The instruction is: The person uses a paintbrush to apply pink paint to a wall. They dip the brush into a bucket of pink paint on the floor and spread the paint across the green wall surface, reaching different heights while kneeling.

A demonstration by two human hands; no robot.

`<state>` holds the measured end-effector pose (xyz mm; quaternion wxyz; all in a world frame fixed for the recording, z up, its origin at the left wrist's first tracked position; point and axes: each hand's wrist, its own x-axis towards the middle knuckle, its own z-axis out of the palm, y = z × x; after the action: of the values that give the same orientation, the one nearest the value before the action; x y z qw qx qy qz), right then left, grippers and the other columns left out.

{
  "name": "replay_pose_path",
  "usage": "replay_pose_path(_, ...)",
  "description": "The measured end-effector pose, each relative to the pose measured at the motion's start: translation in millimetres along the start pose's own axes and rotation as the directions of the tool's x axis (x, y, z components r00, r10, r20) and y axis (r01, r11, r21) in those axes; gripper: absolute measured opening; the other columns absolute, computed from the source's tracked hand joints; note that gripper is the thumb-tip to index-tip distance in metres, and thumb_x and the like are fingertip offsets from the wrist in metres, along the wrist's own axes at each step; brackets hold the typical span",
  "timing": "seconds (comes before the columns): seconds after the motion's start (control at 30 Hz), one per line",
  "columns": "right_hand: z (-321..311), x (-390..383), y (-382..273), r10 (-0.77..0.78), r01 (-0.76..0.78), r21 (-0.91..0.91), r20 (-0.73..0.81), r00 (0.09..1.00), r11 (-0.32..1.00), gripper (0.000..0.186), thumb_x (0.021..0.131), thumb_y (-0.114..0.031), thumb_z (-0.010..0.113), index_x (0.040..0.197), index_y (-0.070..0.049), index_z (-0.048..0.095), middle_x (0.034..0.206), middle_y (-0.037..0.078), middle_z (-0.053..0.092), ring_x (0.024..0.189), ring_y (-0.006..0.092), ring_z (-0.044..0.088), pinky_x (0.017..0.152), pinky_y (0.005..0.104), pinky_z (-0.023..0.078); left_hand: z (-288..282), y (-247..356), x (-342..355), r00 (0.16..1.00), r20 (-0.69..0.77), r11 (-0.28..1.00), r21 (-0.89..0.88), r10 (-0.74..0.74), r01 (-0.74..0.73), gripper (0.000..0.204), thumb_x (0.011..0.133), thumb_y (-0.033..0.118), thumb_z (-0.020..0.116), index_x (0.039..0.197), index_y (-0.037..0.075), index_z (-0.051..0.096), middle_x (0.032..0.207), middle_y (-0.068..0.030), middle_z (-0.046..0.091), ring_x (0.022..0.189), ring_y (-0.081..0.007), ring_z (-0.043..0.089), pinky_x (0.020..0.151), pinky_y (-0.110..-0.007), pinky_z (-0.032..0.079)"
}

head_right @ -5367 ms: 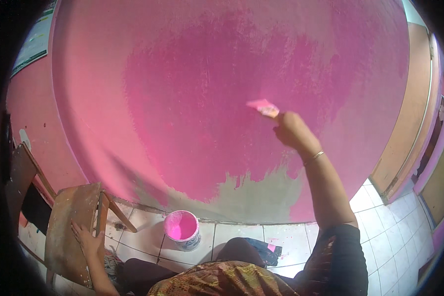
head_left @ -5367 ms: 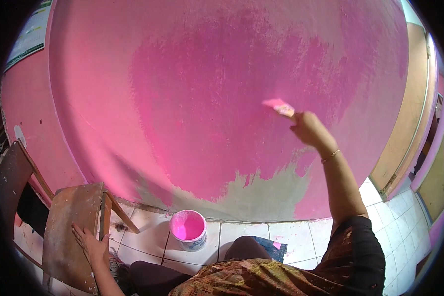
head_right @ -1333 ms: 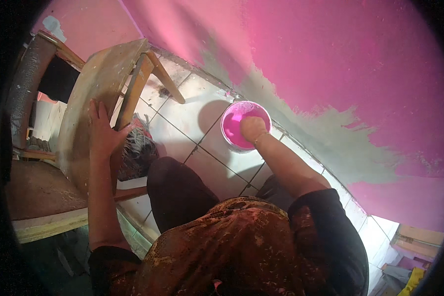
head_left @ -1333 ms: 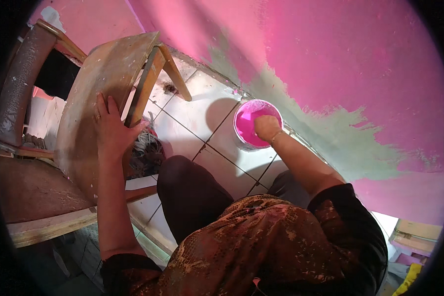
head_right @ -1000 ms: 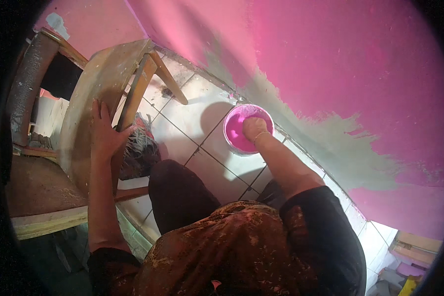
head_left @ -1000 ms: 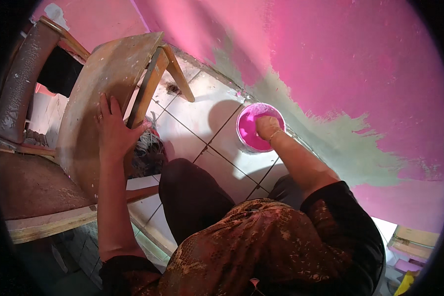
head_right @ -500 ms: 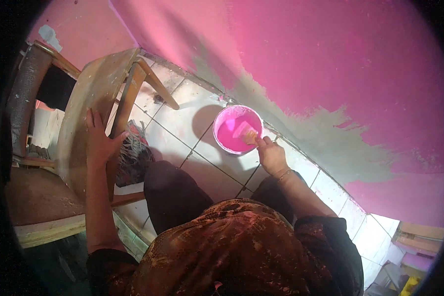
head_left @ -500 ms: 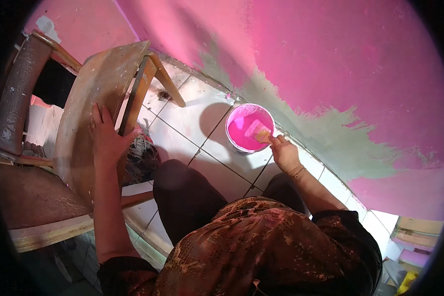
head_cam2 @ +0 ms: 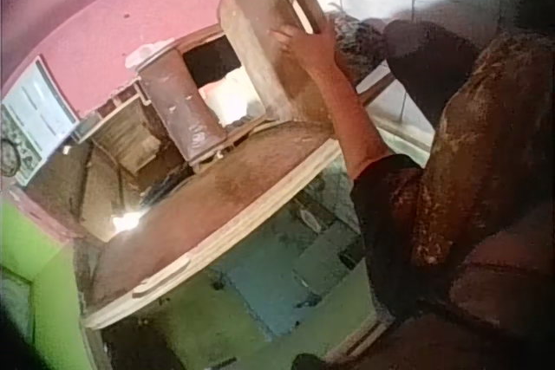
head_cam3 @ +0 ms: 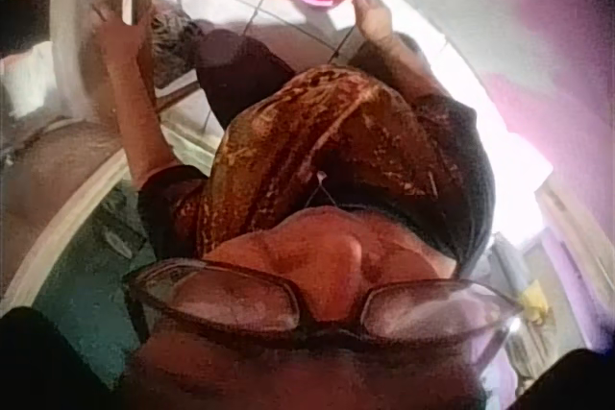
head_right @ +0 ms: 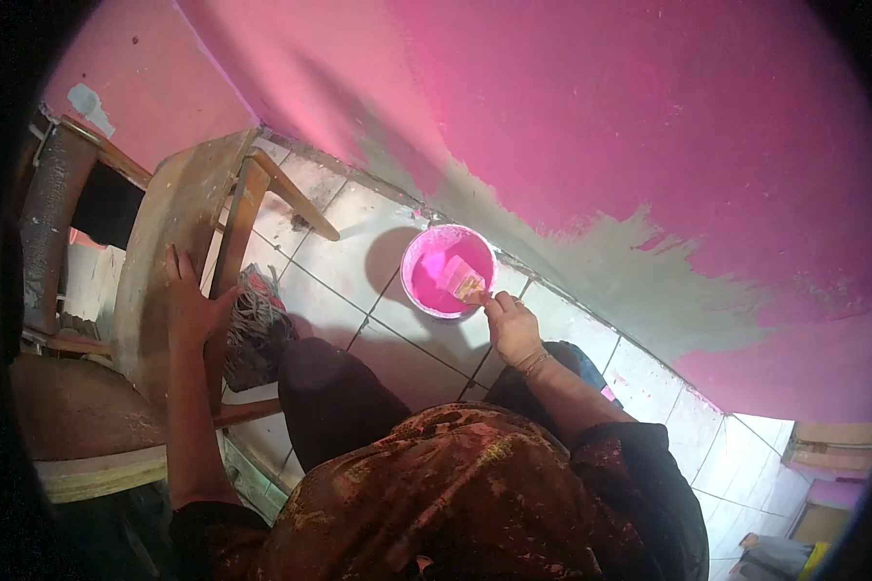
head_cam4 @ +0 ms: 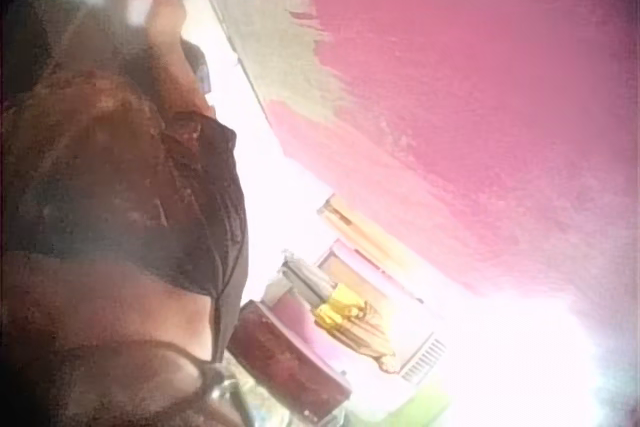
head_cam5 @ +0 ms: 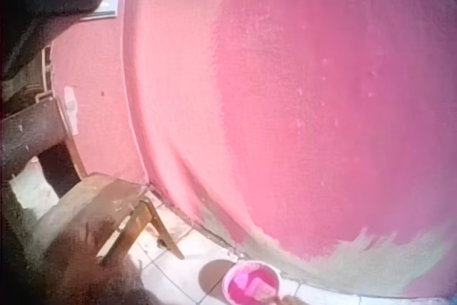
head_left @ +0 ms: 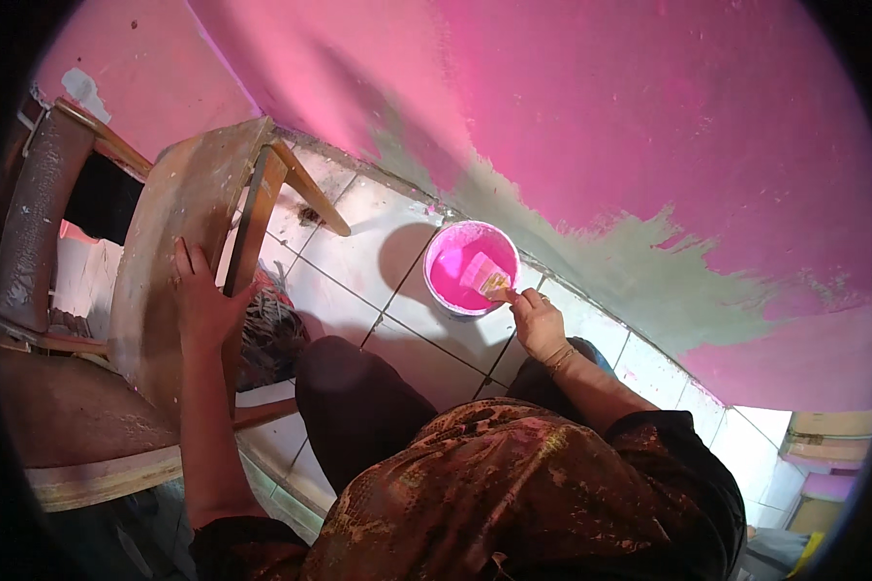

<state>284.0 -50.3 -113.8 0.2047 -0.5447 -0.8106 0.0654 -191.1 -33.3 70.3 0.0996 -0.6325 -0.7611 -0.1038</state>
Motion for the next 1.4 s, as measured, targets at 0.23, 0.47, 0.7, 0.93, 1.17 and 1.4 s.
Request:
replay_pose_path(0.23, 4, -6, -3, -0.007, 0.007, 0.037, -0.011, 1.000, 0.999, 0.027, 0.079, -0.008, 0.058, 0.106, -0.009, 0.056, 0.090, 0.009, 0.055, 0.078, 0.0272, 0.061, 0.066, 0.0383, 0.052, 1, -1, -4, 0.999, -0.038, 0.998, 0.058, 0.013, -0.011, 0.105, 0.062, 0.045, 0.082, 0.136, -0.010, 0.031, 0.149, -0.0283, 0.020, 0.132, -0.0446, 0.033, 0.107, -0.049, 0.032)
replay_pose_path(0.47, 15, -14, -6, -0.007, 0.000, 0.066, 0.104, 0.995, 0.998, 0.041, 0.077, -0.005, 0.055, 0.117, -0.011, 0.053, 0.092, 0.010, 0.052, 0.083, 0.0284, 0.060, 0.071, 0.0389, 0.052, -4, 4, -2, 0.998, -0.051, 0.999, 0.032, 0.039, -0.038, 0.104, 0.061, 0.043, 0.083, 0.135, -0.010, 0.033, 0.148, -0.0286, 0.022, 0.131, -0.0452, 0.034, 0.106, -0.050, 0.032)
replay_pose_path(0.7, 17, -18, -11, 0.022, -0.032, 0.070, 0.136, 0.990, 0.997, 0.045, 0.077, -0.006, 0.055, 0.121, -0.013, 0.052, 0.093, 0.010, 0.051, 0.082, 0.0285, 0.060, 0.069, 0.0399, 0.052, 1, 0, -4, 0.998, -0.056, 0.998, 0.062, 0.031, -0.028, 0.103, 0.061, 0.042, 0.084, 0.135, -0.009, 0.033, 0.148, -0.0284, 0.023, 0.129, -0.0471, 0.036, 0.104, -0.050, 0.036)
replay_pose_path(0.93, 15, -21, -14, 0.039, -0.047, 0.127, 0.067, 0.997, 0.991, 0.026, 0.088, -0.013, 0.055, 0.113, -0.012, 0.053, 0.092, 0.011, 0.052, 0.068, 0.0325, 0.061, 0.055, 0.0427, 0.052, 3, -3, -5, 0.995, -0.084, 0.996, 0.069, 0.054, -0.048, 0.103, 0.061, 0.042, 0.083, 0.136, -0.008, 0.033, 0.147, -0.0286, 0.023, 0.129, -0.0467, 0.036, 0.104, -0.050, 0.036)
replay_pose_path(1.17, 20, -22, -11, 0.096, -0.109, 0.136, 0.097, 0.991, 0.985, 0.026, 0.088, -0.013, 0.055, 0.114, -0.010, 0.052, 0.093, 0.012, 0.051, 0.074, 0.0327, 0.061, 0.061, 0.0429, 0.052, -4, 5, -3, 0.999, -0.031, 0.998, 0.064, 0.008, -0.006, 0.105, 0.062, 0.044, 0.083, 0.137, -0.008, 0.031, 0.147, -0.0281, 0.024, 0.129, -0.0466, 0.036, 0.104, -0.050, 0.035)
replay_pose_path(1.4, 27, -21, -6, 0.037, -0.047, 0.114, 0.085, 0.996, 0.992, 0.048, 0.080, -0.006, 0.054, 0.128, -0.012, 0.048, 0.095, 0.012, 0.051, 0.082, 0.0308, 0.059, 0.069, 0.0412, 0.052, 1, -3, -3, 0.998, -0.057, 0.994, 0.103, 0.032, -0.026, 0.106, 0.062, 0.046, 0.082, 0.137, -0.009, 0.032, 0.147, -0.0278, 0.025, 0.128, -0.0468, 0.036, 0.104, -0.051, 0.034)
